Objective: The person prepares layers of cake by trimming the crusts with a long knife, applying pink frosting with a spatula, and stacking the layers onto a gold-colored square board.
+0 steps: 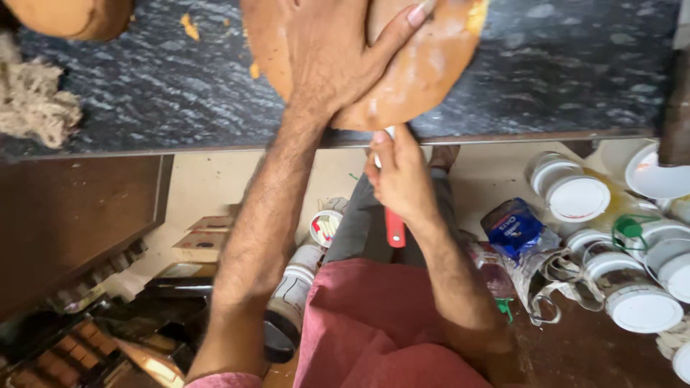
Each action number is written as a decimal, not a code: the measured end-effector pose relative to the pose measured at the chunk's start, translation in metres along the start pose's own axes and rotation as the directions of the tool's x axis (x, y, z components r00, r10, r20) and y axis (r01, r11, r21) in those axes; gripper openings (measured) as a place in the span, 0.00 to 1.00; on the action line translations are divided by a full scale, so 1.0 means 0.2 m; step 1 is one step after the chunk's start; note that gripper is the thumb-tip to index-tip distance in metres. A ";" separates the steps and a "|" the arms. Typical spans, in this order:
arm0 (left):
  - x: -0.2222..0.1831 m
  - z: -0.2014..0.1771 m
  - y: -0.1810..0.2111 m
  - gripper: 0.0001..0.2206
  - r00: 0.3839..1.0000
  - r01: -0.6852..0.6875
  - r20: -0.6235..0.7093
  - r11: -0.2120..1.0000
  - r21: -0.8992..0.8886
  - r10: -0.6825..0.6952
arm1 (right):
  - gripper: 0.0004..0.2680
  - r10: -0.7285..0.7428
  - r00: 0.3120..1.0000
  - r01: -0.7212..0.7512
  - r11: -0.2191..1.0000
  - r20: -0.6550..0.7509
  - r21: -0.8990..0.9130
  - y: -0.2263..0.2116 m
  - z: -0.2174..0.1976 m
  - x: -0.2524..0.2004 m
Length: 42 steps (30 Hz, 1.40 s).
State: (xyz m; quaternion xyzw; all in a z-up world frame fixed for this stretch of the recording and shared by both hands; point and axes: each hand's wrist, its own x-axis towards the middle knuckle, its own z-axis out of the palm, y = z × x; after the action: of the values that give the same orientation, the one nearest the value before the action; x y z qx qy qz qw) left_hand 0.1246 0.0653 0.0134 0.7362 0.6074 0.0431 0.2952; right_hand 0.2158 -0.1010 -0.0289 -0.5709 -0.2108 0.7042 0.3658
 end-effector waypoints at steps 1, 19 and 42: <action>-0.04 -0.01 -0.05 0.28 1.000 -0.001 -0.004 1.000 -0.003 0.001 | 0.07 -0.003 1.000 0.003 1.000 0.000 -0.004 0.01 0.00 -0.05; 0.00 0.16 -0.61 0.18 0.833 -0.379 -0.534 0.549 -0.745 -0.148 | 0.09 -0.072 0.997 0.070 0.981 -0.007 -0.183 0.06 0.15 -0.18; 0.00 0.18 -0.59 0.22 0.838 -0.237 -0.496 0.667 -0.706 -0.228 | 0.09 0.031 0.988 0.003 0.976 0.151 -0.218 0.12 0.25 -0.14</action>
State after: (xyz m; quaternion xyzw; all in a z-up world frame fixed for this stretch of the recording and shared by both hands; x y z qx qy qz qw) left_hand 0.0365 0.0619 -0.0734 0.5074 0.5915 0.4958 0.3833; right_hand 0.1635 -0.1316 -0.0137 -0.5529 -0.3101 0.7213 0.2790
